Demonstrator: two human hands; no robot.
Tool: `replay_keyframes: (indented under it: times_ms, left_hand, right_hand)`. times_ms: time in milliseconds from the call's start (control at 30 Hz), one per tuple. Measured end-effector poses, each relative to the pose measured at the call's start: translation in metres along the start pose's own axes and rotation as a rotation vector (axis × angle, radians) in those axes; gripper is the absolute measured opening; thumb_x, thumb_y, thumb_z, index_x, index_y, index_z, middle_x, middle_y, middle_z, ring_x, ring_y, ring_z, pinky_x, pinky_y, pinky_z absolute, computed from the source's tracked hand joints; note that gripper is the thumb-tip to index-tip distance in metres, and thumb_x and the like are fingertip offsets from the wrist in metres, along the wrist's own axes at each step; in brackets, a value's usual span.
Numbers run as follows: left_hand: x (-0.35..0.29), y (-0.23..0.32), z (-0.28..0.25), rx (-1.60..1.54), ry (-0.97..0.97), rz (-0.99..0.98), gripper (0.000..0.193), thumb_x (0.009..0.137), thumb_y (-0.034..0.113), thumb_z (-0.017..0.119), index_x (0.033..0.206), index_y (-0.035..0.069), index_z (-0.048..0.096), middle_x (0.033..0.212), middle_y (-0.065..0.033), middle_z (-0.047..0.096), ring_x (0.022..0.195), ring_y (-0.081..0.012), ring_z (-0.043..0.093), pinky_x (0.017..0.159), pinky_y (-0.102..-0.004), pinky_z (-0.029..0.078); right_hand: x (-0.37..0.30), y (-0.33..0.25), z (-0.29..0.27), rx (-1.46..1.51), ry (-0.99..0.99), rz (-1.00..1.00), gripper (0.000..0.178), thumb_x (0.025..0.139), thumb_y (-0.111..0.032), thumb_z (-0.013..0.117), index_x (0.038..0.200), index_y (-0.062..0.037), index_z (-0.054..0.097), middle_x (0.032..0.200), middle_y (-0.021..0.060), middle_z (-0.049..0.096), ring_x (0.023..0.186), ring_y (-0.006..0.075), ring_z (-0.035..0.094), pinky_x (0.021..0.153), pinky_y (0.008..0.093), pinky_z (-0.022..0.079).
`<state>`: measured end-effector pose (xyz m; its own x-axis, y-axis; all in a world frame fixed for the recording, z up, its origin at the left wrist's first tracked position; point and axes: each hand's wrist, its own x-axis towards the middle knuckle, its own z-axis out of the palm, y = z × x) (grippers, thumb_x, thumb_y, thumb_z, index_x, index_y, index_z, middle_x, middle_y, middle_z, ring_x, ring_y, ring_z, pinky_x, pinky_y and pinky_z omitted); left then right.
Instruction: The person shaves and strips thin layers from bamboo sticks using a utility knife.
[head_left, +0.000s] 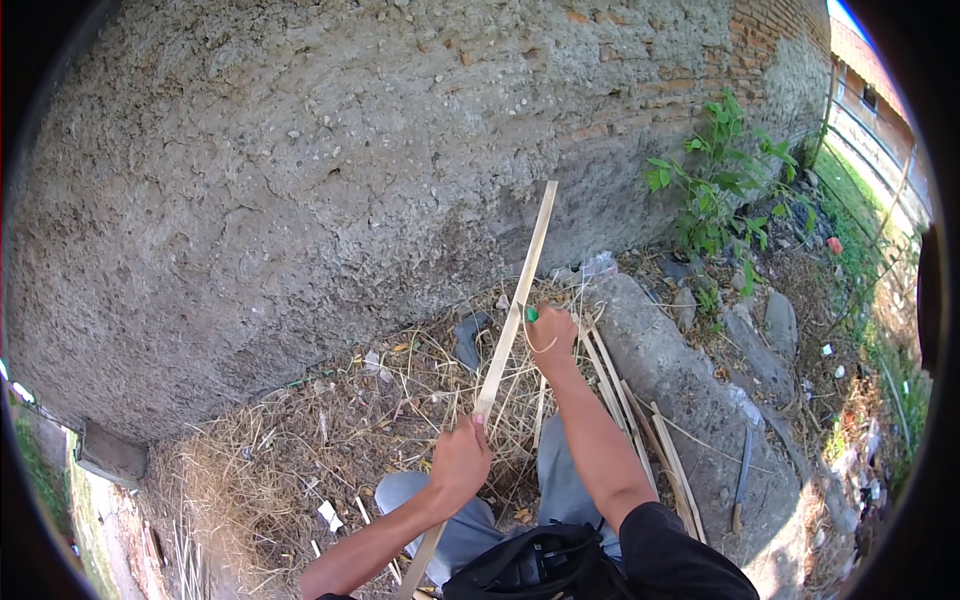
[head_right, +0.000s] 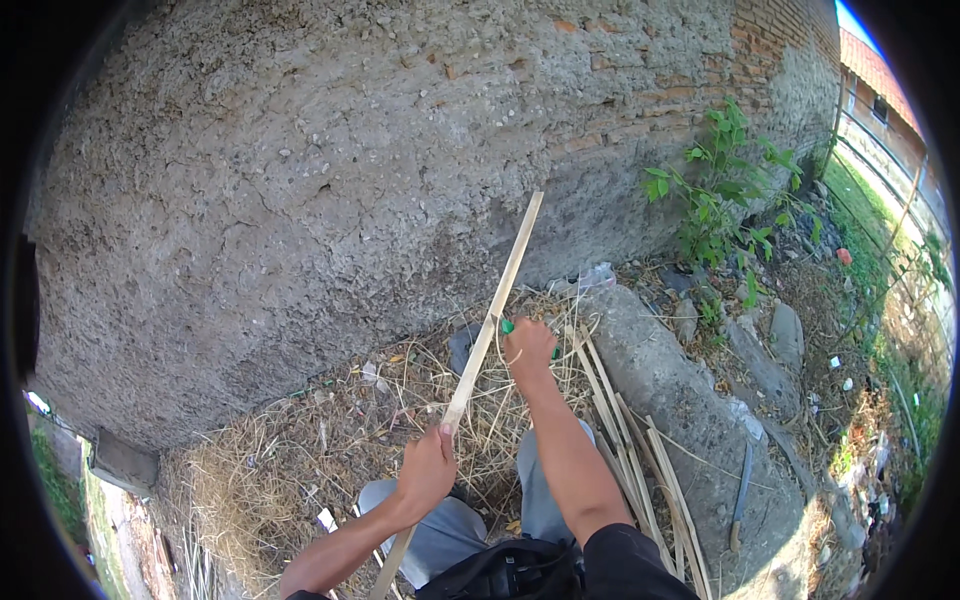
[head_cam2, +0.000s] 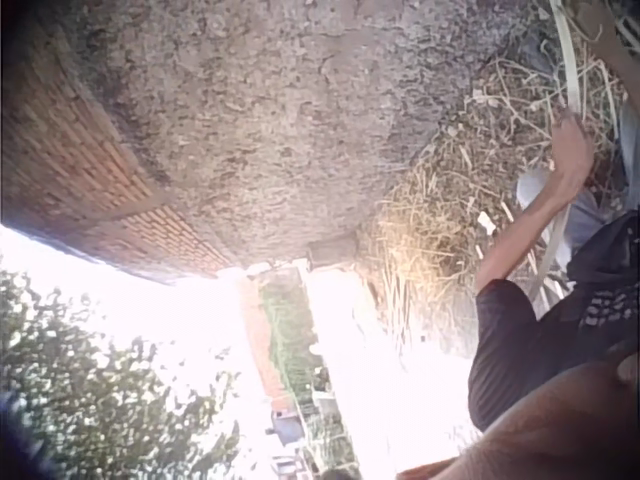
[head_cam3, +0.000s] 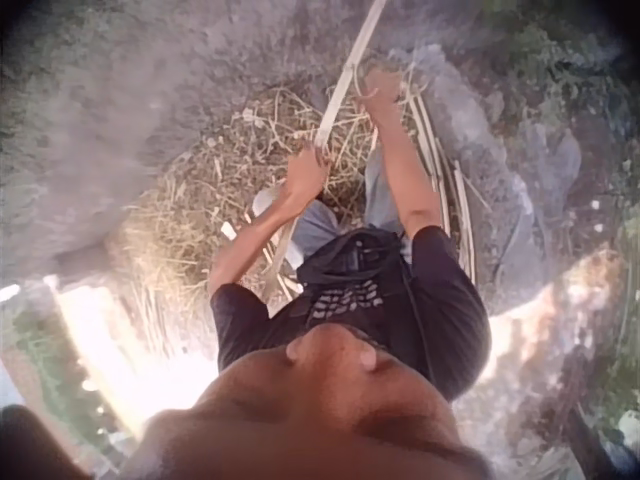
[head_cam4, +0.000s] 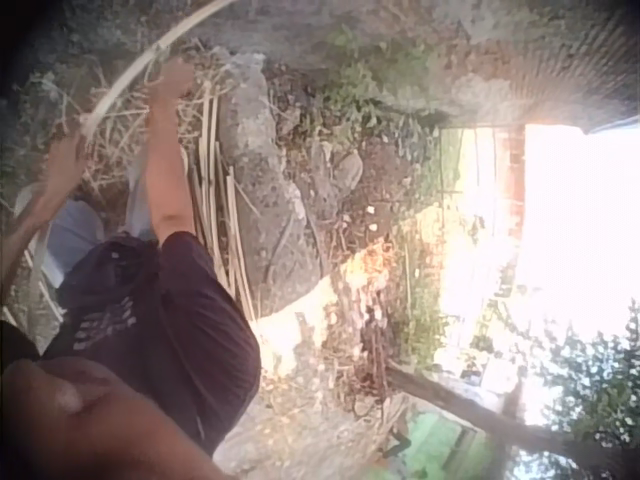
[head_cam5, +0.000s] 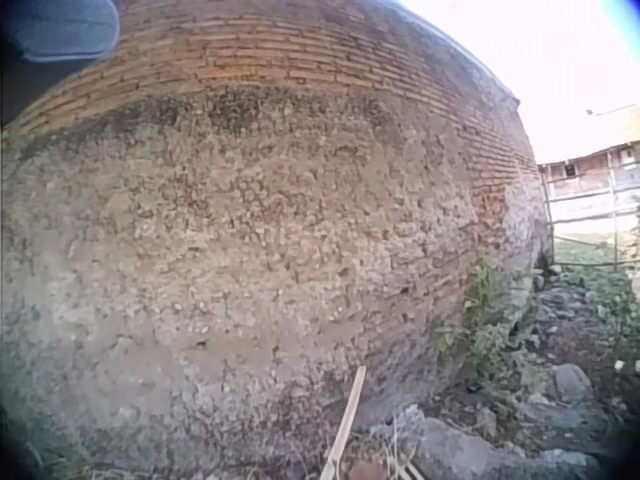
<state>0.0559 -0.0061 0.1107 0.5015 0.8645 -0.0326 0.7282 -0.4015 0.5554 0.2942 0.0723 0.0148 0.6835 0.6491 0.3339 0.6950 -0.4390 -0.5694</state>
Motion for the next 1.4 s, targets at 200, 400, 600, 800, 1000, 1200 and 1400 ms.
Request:
replay_keyframes:
  times_ms: [200,400,600,800,1000,1200,1400]
  left_hand:
    - [-0.025,-0.014,-0.017,-0.037,0.008,-0.019,0.038,0.103,0.024,0.039,0.087,-0.006,0.055,0.058,-0.0259,0.056,0.056,-0.0483,0.057,0.056,-0.0552,0.045]
    - [-0.057,-0.027,-0.028,-0.053,-0.081,-0.084,0.037,0.103,0.025,0.040,0.087,-0.005,0.055,0.060,-0.0274,0.058,0.059,-0.0502,0.059,0.055,-0.0553,0.047]
    - [-0.092,-0.028,-0.046,-0.132,-0.133,-0.115,0.039,0.104,0.025,0.039,0.083,-0.005,0.056,0.059,-0.0258,0.057,0.058,-0.0496,0.059,0.055,-0.0538,0.047]
    - [-0.137,-0.043,-0.056,-0.046,-0.146,-0.125,0.033,0.103,0.026,0.038,0.099,0.000,0.057,0.072,-0.0227,0.062,0.070,-0.0429,0.063,0.061,-0.0489,0.048]
    - [-0.151,-0.037,-0.084,-0.071,-0.236,-0.220,0.038,0.103,0.028,0.034,0.097,-0.002,0.058,0.079,-0.0292,0.062,0.075,-0.0510,0.061,0.065,-0.0562,0.047]
    - [-0.171,-0.043,-0.090,0.018,-0.252,-0.291,0.040,0.103,0.028,0.038,0.089,-0.002,0.061,0.075,-0.0257,0.063,0.070,-0.0447,0.063,0.062,-0.0521,0.047]
    - [-0.199,-0.063,-0.096,-0.211,-0.152,-0.244,0.041,0.101,0.025,0.041,0.077,-0.003,0.060,0.060,-0.0165,0.055,0.055,-0.0320,0.057,0.055,-0.0432,0.044]
  right_hand:
    - [-0.003,-0.010,0.008,-0.018,-0.043,-0.056,0.016,0.076,-0.019,0.070,0.082,-0.0042,0.069,0.077,0.0222,0.068,0.076,0.0408,0.068,0.070,0.0513,0.054]
    - [-0.002,-0.006,0.019,-0.078,-0.033,-0.099,0.013,0.080,-0.013,0.058,0.078,-0.0043,0.069,0.078,0.0206,0.068,0.075,0.0400,0.068,0.068,0.0509,0.053]
    - [0.000,0.000,0.013,-0.041,-0.018,-0.069,0.009,0.077,-0.012,0.064,0.079,-0.0050,0.069,0.074,0.0230,0.065,0.073,0.0411,0.066,0.066,0.0522,0.052]
    - [0.008,0.014,0.015,-0.075,-0.093,-0.052,0.010,0.077,-0.012,0.062,0.081,-0.0059,0.069,0.078,0.0227,0.067,0.077,0.0412,0.067,0.069,0.0527,0.052]
    - [0.005,0.020,0.038,-0.132,-0.102,-0.127,0.011,0.078,-0.011,0.060,0.079,-0.0067,0.071,0.079,0.0220,0.068,0.076,0.0408,0.067,0.068,0.0524,0.053]
    - [0.000,0.018,0.044,-0.183,-0.223,-0.126,0.014,0.079,-0.010,0.058,0.080,-0.0049,0.071,0.084,0.0214,0.069,0.079,0.0399,0.068,0.069,0.0510,0.053]
    - [0.006,0.022,0.043,-0.254,-0.308,-0.150,0.017,0.083,-0.012,0.057,0.081,-0.0042,0.072,0.088,0.0208,0.070,0.084,0.0383,0.069,0.075,0.0500,0.053]
